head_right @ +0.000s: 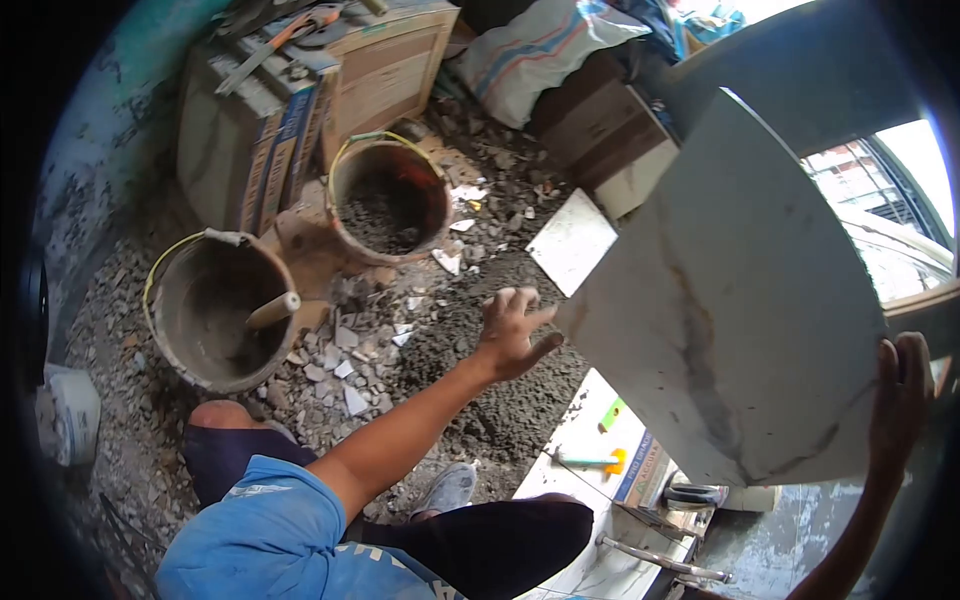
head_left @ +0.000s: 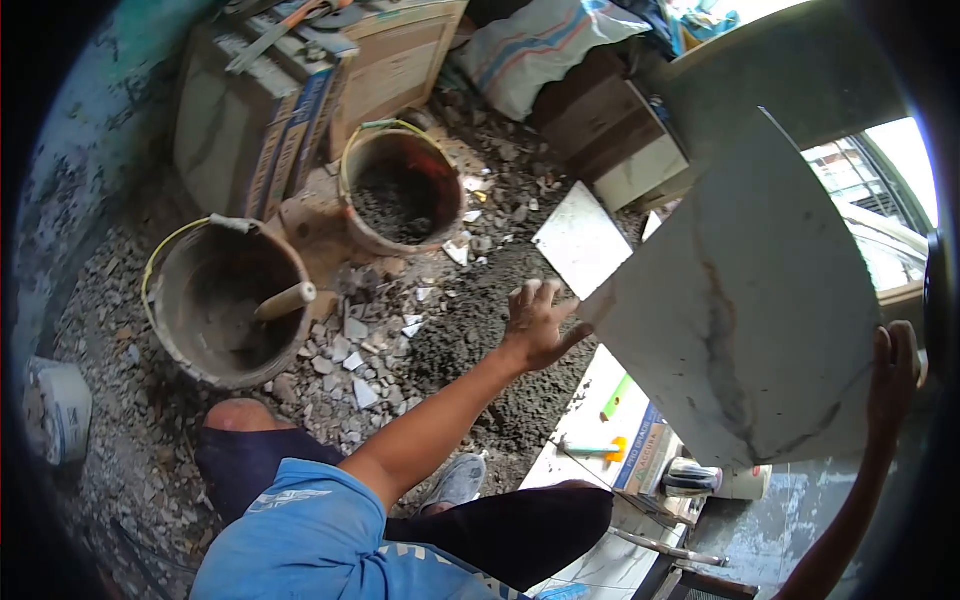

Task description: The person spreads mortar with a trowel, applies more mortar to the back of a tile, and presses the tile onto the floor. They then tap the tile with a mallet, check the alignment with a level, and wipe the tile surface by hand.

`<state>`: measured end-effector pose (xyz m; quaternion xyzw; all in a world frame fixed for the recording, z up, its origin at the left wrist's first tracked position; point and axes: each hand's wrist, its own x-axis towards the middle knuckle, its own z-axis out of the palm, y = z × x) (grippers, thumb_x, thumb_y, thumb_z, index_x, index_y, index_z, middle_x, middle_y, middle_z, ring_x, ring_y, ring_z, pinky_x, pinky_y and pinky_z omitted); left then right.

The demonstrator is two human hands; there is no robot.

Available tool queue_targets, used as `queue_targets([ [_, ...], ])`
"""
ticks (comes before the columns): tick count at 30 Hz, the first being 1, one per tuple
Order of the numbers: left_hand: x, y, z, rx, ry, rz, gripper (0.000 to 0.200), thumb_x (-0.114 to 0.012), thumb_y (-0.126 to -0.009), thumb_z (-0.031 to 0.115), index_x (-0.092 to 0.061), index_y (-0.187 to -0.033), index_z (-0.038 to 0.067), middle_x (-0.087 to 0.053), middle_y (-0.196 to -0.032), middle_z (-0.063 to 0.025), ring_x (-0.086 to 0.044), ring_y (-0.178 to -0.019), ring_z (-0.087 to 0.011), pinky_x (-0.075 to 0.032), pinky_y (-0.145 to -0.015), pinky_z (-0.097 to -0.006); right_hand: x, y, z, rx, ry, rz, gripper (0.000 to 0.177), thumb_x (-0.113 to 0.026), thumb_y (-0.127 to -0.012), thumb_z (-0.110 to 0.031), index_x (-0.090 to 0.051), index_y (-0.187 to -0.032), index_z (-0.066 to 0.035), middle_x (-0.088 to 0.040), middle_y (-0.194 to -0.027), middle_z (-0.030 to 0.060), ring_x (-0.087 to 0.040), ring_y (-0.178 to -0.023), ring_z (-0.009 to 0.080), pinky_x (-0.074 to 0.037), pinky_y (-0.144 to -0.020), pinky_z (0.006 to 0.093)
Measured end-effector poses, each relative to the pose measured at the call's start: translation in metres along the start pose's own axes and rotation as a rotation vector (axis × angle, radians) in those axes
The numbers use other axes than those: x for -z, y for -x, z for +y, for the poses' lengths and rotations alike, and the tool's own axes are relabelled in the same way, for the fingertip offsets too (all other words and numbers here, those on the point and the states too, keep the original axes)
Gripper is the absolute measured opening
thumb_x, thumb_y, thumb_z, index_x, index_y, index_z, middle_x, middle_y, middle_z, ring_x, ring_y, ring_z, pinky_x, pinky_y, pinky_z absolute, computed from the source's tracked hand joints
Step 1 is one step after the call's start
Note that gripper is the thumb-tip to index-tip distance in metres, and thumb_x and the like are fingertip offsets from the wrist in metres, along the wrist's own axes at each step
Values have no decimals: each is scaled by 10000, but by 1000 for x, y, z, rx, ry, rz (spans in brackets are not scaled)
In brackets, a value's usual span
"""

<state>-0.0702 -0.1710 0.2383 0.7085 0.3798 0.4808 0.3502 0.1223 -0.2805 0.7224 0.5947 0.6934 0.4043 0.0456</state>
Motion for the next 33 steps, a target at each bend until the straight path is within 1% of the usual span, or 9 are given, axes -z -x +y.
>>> queue_targets([
  [4, 19, 13, -63, 544, -490, -510, 732, -522, -849, 669, -636, -1196, 35, -425, -1344, -238, -323, -1285, -366, -216, -1060, -531, -31, 11, 78, -64, 69, 81, 259, -545, -989, -231, -491, -886, 0, -421, -747, 66, -408, -683, 176, -402, -664, 311],
  [8, 74, 0, -103, 738, -567, 62, 826, -549, -852, 621, -298, -1489, 159, -333, -1454, -260, -333, -1314, -373, -219, -1077, -580, -47, 11, 83, -141, -54, 20, 306, -523, -1002, -253, -492, -919, 40, -425, -775, 89, -412, -712, 189, -405, -687, 336],
  [14, 109, 27, -156, 896, -686, 99, 761, -472, -882, 633, -232, -1515, 286, -416, -1346, -231, -406, -1213, -353, -272, -1006, -534, -54, 7, 76, -163, -42, 0, 318, -512, -1007, -271, -533, -995, 46, -484, -800, 108, -454, -732, 190, -422, -709, 333],
  [18, 91, 59, -154, 715, -832, 244, 653, -523, -887, 565, -485, -1366, 121, -457, -1244, -166, -421, -1133, -341, -314, -919, -506, -71, 9, 92, -223, 95, 80, 344, -508, -1007, -254, -575, -1195, 26, -619, -970, 149, -586, -884, 210, -470, -819, 336],
  [19, 85, 67, -142, 711, -834, 219, 519, -565, -887, 522, -640, -1087, 49, -448, -1261, -153, -427, -1112, -307, -329, -915, -495, -70, 7, 96, -240, 11, -31, 351, -506, -1007, -240, -552, -1247, 12, -614, -1067, 154, -577, -1002, 213, -454, -890, 341],
  [24, -26, 98, -136, 725, 157, -164, 454, -659, -862, 427, -688, -1020, 2, -664, -1001, -159, -625, -835, -248, -480, -753, -381, -56, 17, 123, 387, 509, -116, 438, -540, -988, -194, -445, -1360, 16, -491, -1353, 113, -448, -1241, 186, -333, -1064, 319],
  [26, -68, 94, -95, 561, 541, -119, 547, -649, -877, 417, -628, -1182, -37, -704, -966, -156, -650, -704, -179, -508, -652, -316, -74, -2, 117, -190, -159, 6, 389, -568, -972, -208, -513, -1301, -9, -555, -1260, 121, -514, -1138, 202, -373, -1028, 306],
  [28, -69, 69, -34, 651, 860, -306, 563, -638, -920, 346, -524, -1320, -33, -655, -1157, -137, -622, -886, -162, -494, -803, -281, -63, -19, 77, -305, -148, 81, 356, -584, -962, -229, -547, -1256, -32, -581, -1191, 117, -539, -1100, 196, -395, -997, 305],
  [33, -79, 43, 64, 761, 1311, -63, 469, -653, -921, 286, -571, -1235, -53, -661, -952, -54, -575, -827, -97, -474, -740, -249, -10, -38, 6, -366, 110, -81, 316, -585, -955, -337, -607, -1118, -68, -606, -982, 95, -580, -921, 174, -439, -879, 312],
])
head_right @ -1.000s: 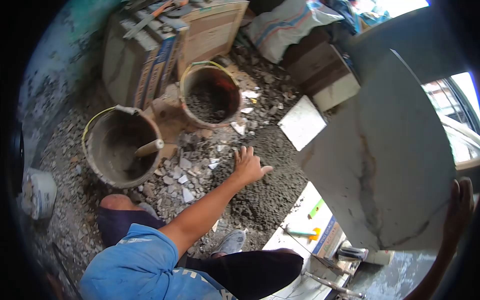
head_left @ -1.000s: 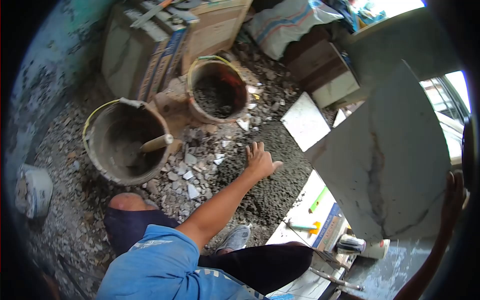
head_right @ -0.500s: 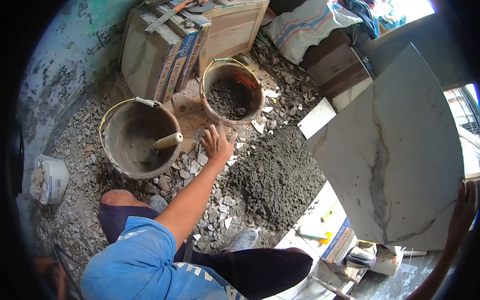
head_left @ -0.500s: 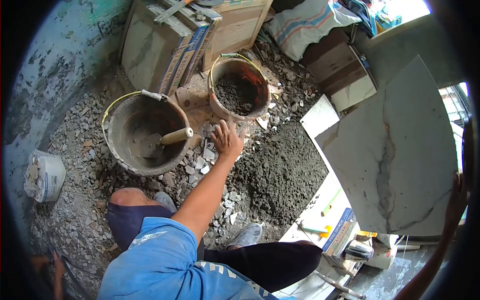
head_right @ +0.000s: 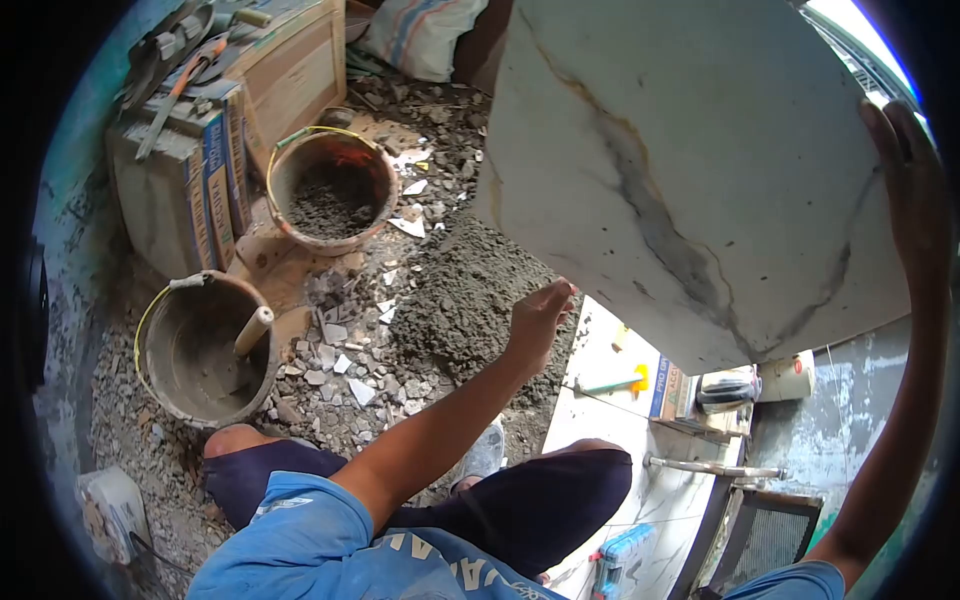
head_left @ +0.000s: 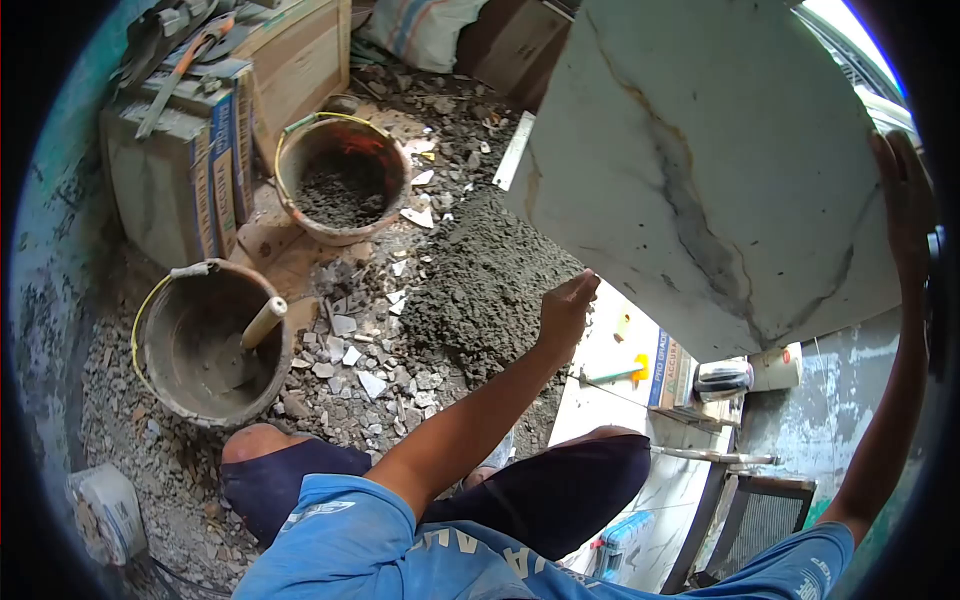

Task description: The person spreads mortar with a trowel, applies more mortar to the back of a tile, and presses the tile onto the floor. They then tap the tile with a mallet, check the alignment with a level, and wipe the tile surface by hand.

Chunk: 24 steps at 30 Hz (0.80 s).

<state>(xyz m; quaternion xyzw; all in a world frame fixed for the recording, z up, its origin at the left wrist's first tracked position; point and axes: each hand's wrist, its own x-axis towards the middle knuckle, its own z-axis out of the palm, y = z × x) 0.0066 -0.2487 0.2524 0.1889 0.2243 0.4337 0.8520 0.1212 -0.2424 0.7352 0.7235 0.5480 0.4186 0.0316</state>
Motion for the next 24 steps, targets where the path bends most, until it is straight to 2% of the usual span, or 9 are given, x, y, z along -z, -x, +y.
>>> queue_targets([
  [2, -12, 1, 5, 31, 69, 40, 387, -657, -919, 247, -618, -1169, -46, -657, -910, -48, -577, -805, -103, -472, -722, -257, 0, 1, 4, 162, 7, 172, 379, -525, -973, -409, -595, -1082, -53, -584, -961, 82, -544, -850, 175, -427, -840, 319],
  [5, -9, -4, 23, -81, 230, 85, 55, -628, -891, 92, -645, -879, 41, -629, -797, -47, -567, -701, -132, -450, -668, -285, 3, -4, 20, 110, 129, 84, 437, -480, -979, -460, -593, -1060, -46, -568, -940, 90, -517, -811, 203, -423, -833, 327],
  [9, 3, -20, 51, -199, 237, 159, 82, -647, -895, 128, -618, -855, 63, -621, -789, -49, -559, -710, -144, -428, -661, -318, 0, 23, 18, 5, -52, -26, 498, -466, -977, -504, -596, -1039, -27, -561, -911, 90, -527, -829, 218, -424, -848, 337],
  [11, 14, -29, 80, -277, 138, 184, 118, -679, -887, 167, -617, -884, 66, -624, -798, -47, -566, -734, -153, -437, -688, -350, -40, 60, 8, -31, -365, 225, 376, -500, -1000, -400, -491, -844, -58, -398, -688, 7, -380, -650, 123, -395, -634, 281],
  [13, 21, -38, 112, -297, 66, 302, 143, -698, -877, 170, -614, -899, 57, -633, -812, -47, -581, -735, -155, -467, -690, -341, -89, 107, 14, -218, -574, 11, 515, -442, -974, -560, -556, -882, -66, -441, -680, -14, -400, -653, 109, -407, -640, 276],
  [16, 78, -69, 124, -274, -142, 193, 135, -686, -879, 109, -605, -932, 16, -651, -847, -65, -610, -731, -146, -516, -658, -289, -207, 202, -5, -403, -846, -42, 581, -460, -977, -532, -487, -725, -9, -459, -650, 76, -381, -629, 183, -403, -620, 364],
  [17, 77, -64, 128, -230, -246, 286, 117, -672, -883, 85, -604, -933, 4, -651, -848, -67, -612, -728, -152, -519, -669, -297, -241, 241, -23, -490, -753, -47, 581, -471, -982, -505, -492, -732, 19, -459, -641, 103, -386, -638, 194, -400, -620, 387],
  [21, 187, -101, 59, -190, -530, 439, 128, -713, -812, 74, -626, -866, -1, -626, -775, -29, -544, -647, -106, -463, -596, -260, -345, 388, -117, -971, -913, -334, 534, -545, -965, -425, -456, -689, 25, -442, -599, 151, -373, -581, 242, -389, -594, 416],
  [24, 257, -115, 19, -112, -772, 532, 107, -710, -837, 95, -614, -825, 49, -619, -764, -13, -564, -680, -122, -483, -635, -290, -394, 467, -166, -1089, -986, -412, 472, -574, -950, -368, -489, -696, 21, -467, -601, 171, -429, -572, 254, -404, -594, 408],
])
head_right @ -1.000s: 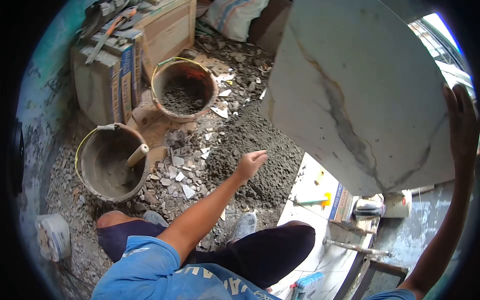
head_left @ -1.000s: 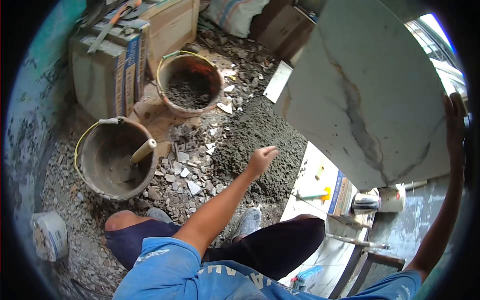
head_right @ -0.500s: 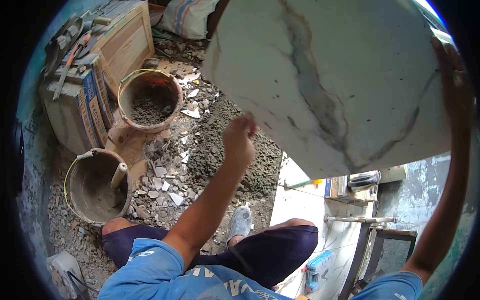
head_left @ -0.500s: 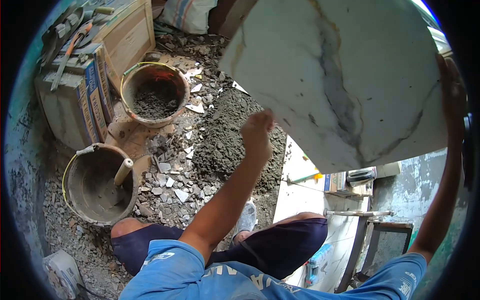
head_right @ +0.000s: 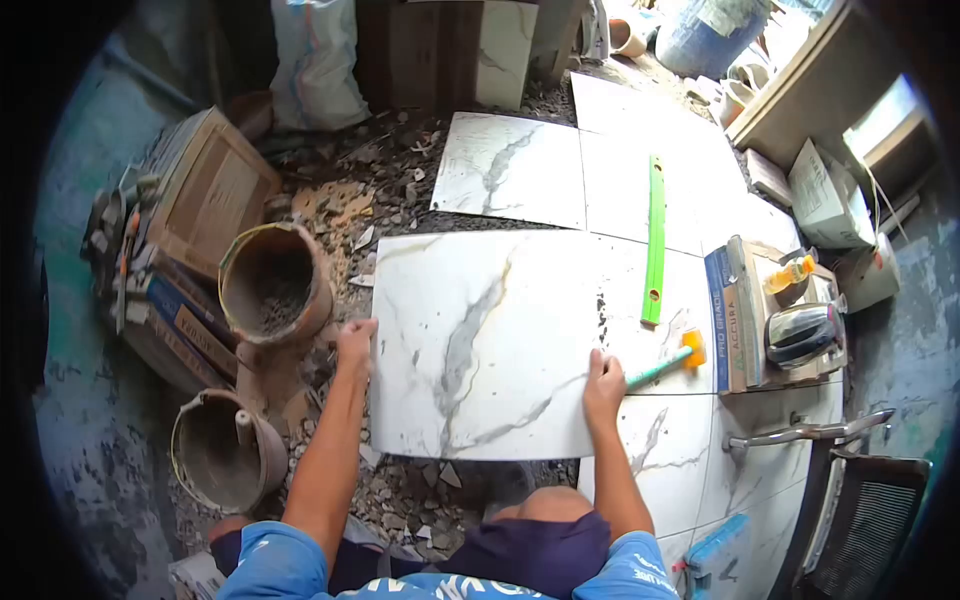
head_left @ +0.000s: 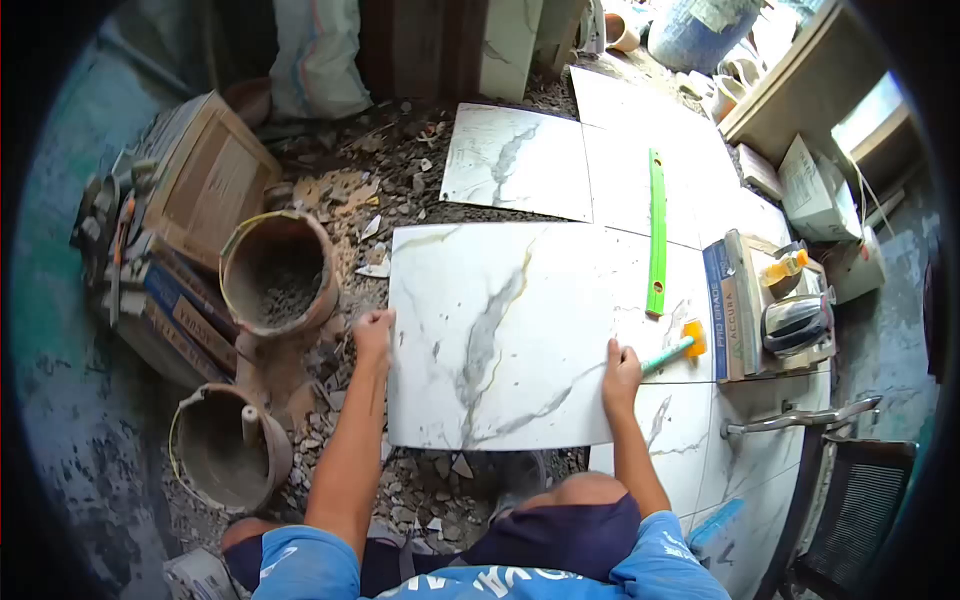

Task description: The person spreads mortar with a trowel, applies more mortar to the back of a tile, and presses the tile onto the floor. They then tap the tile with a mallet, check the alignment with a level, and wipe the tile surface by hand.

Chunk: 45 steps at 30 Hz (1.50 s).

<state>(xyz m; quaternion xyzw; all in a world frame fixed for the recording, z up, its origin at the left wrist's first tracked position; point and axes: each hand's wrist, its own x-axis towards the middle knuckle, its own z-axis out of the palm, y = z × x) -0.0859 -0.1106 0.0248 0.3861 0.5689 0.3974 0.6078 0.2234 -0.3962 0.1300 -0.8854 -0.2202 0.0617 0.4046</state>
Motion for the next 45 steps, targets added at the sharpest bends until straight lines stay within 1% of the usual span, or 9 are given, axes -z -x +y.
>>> queue_targets([
  [2, 3, -20, -32, 16, -106, 42, 105, -712, -834, 92, -617, -818, 50, -614, -764, -11, -557, -674, -131, -480, -660, -299, -27, 2, 31, -88, -28, -29, 447, -576, -947, -350, -506, -710, 22, -503, -614, 182, -480, -575, 283, -419, -598, 422],
  [5, -18, -29, -21, 130, -94, 38, 98, -706, -841, 88, -616, -833, 48, -611, -767, -14, -559, -686, -133, -472, -672, -287, -54, -11, 55, -128, -25, -10, 408, -587, -938, -336, -532, -733, 13, -544, -631, 202, -518, -585, 349, -422, -596, 445],
  [10, -49, -68, -16, 54, -134, 0, 115, -703, -840, 95, -608, -807, 39, -585, -743, 0, -524, -657, -116, -440, -634, -274, -82, -41, 70, -191, -54, -41, 384, -574, -947, -325, -517, -745, -2, -559, -661, 214, -537, -629, 412, -417, -603, 477],
  [17, -87, -116, -13, 23, -165, -16, 133, -708, -849, 110, -591, -849, 47, -566, -765, 11, -509, -691, -103, -423, -658, -254, -95, -86, 64, -303, 46, -55, 389, -551, -950, -376, -524, -787, -24, -589, -758, 180, -567, -727, 404, -435, -635, 501],
  [19, -96, -122, -11, 32, -163, -9, 124, -700, -864, 104, -583, -846, 69, -591, -773, -9, -563, -688, -139, -479, -663, -289, -97, -92, 65, -309, 63, -46, 387, -551, -948, -382, -529, -793, -28, -592, -775, 172, -571, -745, 398, -438, -641, 498],
  [24, -102, -119, -13, 29, -145, -45, 118, -691, -867, 103, -582, -840, 69, -559, -780, 18, -512, -717, -107, -429, -680, -264, -103, -93, 67, -334, 97, -37, 382, -555, -942, -393, -540, -804, -37, -599, -821, 149, -580, -781, 377, -444, -657, 491],
  [33, -102, -121, -26, 16, -150, -24, 124, -673, -878, 75, -557, -836, 67, -575, -799, 2, -532, -724, -108, -459, -686, -261, -104, -98, 66, -351, 139, 43, 305, -631, -897, -310, -534, -791, -41, -598, -794, 123, -585, -765, 356, -447, -663, 477],
  [42, -99, -129, -30, 15, -151, -3, 130, -667, -885, 71, -545, -839, 70, -583, -811, -7, -542, -741, -112, -472, -716, -260, -99, -86, 63, -313, 79, 89, 220, -676, -861, -229, -579, -832, -34, -610, -791, 120, -583, -746, 334, -453, -663, 445],
  [45, -97, -129, -32, 50, -152, -27, 139, -665, -893, 80, -539, -834, 74, -589, -820, -13, -550, -746, -119, -477, -719, -264, -79, -57, 34, 50, 22, 64, 266, -694, -835, -206, -636, -1033, -38, -644, -875, 90, -577, -810, 295, -448, -763, 414],
])
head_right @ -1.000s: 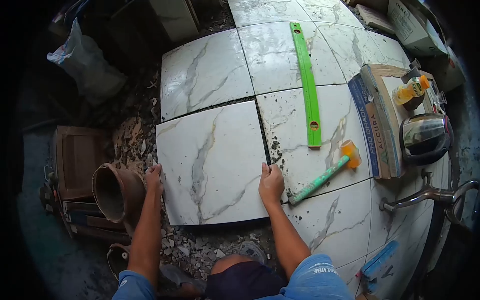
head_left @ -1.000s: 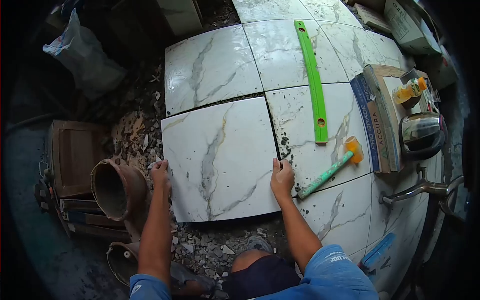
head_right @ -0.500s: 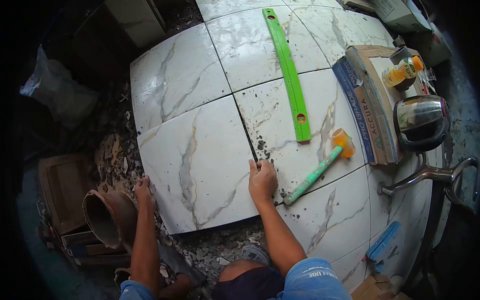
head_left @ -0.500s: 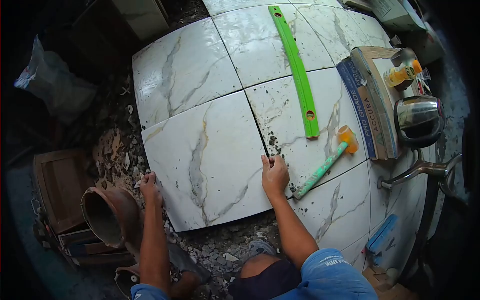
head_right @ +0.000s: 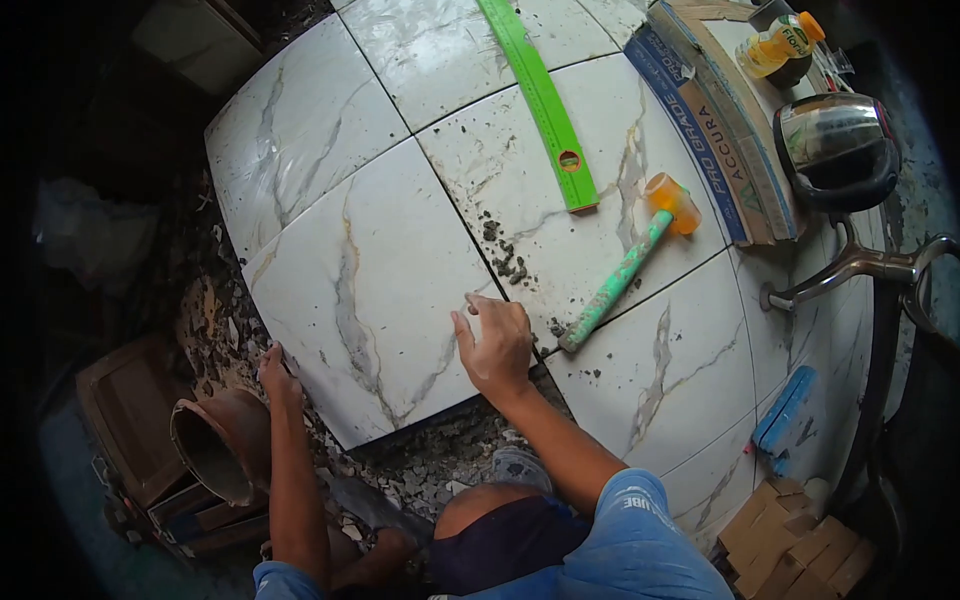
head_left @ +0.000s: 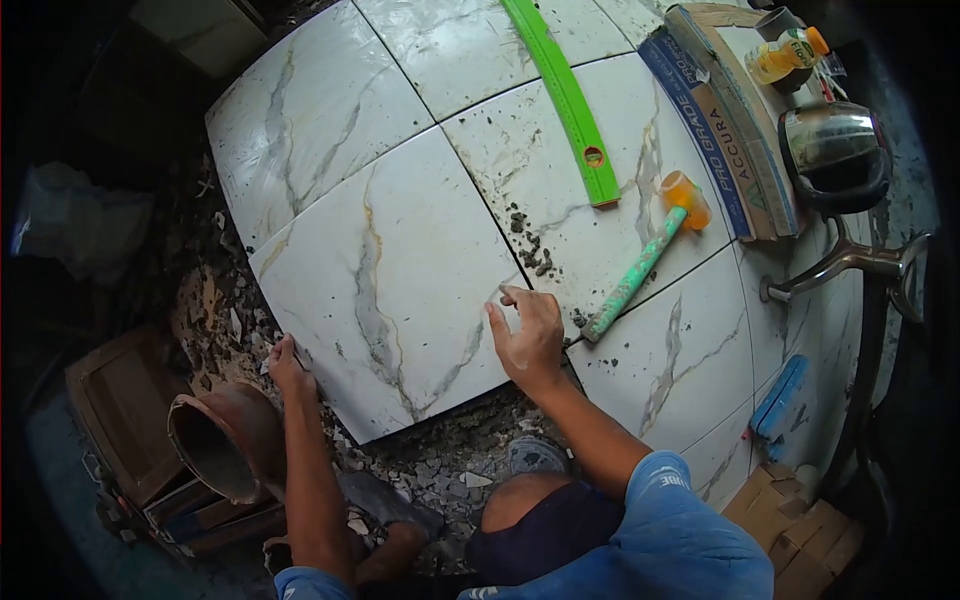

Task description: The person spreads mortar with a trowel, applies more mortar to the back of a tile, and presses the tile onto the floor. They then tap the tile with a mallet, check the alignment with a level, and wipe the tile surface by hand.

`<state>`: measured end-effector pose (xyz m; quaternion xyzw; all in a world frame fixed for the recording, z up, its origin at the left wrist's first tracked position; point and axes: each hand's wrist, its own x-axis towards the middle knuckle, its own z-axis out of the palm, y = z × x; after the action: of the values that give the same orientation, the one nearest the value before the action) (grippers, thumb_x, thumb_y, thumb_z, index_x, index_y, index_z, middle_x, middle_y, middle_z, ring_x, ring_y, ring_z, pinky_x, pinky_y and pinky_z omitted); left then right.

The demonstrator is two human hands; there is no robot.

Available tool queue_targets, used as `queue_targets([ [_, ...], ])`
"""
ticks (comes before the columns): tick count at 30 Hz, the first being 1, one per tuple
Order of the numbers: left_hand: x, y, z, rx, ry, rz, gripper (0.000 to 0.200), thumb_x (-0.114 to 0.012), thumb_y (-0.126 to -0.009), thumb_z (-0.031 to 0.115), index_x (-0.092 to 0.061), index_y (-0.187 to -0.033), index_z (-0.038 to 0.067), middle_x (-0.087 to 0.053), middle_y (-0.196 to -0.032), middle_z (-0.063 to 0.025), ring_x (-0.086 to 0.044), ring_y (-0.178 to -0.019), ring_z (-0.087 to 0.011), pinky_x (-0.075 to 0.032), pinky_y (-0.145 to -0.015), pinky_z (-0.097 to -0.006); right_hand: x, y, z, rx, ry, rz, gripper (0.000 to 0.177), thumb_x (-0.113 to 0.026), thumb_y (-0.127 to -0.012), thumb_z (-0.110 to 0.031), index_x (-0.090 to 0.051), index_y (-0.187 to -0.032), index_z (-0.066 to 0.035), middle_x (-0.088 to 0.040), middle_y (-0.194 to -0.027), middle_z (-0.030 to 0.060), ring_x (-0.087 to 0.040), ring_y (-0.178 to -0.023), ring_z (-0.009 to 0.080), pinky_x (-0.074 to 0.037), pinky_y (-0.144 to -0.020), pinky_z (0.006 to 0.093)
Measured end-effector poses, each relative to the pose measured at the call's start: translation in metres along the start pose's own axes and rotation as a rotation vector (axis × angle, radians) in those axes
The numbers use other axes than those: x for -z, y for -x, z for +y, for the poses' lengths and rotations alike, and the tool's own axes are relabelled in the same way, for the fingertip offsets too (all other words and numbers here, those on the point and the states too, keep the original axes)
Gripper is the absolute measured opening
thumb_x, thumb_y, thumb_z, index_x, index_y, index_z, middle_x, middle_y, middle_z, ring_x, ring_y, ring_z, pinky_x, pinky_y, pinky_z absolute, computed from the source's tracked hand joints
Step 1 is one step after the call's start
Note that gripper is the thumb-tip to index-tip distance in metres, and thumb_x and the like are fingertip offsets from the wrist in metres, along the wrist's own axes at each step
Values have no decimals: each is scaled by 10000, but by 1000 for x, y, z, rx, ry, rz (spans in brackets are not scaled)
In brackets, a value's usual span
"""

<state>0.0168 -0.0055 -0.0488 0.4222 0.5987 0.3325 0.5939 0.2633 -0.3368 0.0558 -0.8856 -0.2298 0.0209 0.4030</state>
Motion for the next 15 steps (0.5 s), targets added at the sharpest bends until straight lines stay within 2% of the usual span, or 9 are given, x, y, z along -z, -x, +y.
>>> queue_targets([
  [2, 6, -1, 3, 30, 8, -33, 143, -663, -897, 84, -536, -831, 75, -593, -826, -18, -555, -748, -124, -479, -721, -268, 8, 40, -13, 130, -3, -147, 344, -700, -829, -225, -613, -1105, -39, -611, -996, 94, -544, -943, 293, -419, -862, 428],
  [3, 6, -4, 4, 39, 7, -44, 140, -660, -899, 85, -534, -841, 75, -600, -836, -24, -567, -764, -134, -488, -734, -283, 12, 55, -9, 98, 11, -143, 344, -700, -829, -225, -613, -1105, -39, -611, -996, 94, -544, -943, 293, -419, -862, 428],
  [5, 5, -6, 0, 58, 2, -61, 137, -657, -901, 86, -531, -851, 74, -606, -845, -31, -579, -780, -144, -496, -747, -297, 14, 79, 8, 31, 62, -175, 428, -703, -822, -245, -576, -1169, -30, -542, -1133, 125, -483, -1057, 320, -384, -931, 450],
  [8, 5, -2, 7, 67, 16, -45, 123, -644, -907, 80, -523, -883, 79, -617, -896, -47, -605, -864, -179, -517, -804, -351, 25, 85, 32, -143, 138, -110, 479, -704, -817, -248, -544, -1207, -21, -499, -1181, 156, -443, -1107, 346, -361, -969, 465],
  [13, -1, 2, 12, 107, 10, -12, 110, -626, -919, 90, -525, -875, 78, -619, -935, -51, -605, -902, -190, -515, -824, -362, 32, 86, 41, -202, 164, -144, 513, -699, -819, -244, -531, -1232, 9, -498, -1235, 158, -450, -1109, 354, -366, -970, 475],
  [15, -1, 2, 11, 71, 2, -13, 109, -622, -920, 88, -527, -867, 78, -621, -935, -52, -609, -900, -192, -517, -822, -359, 31, 88, 46, -152, 183, -169, 504, -689, -831, -232, -537, -1238, 24, -510, -1249, 155, -464, -1117, 353, -380, -970, 467],
])
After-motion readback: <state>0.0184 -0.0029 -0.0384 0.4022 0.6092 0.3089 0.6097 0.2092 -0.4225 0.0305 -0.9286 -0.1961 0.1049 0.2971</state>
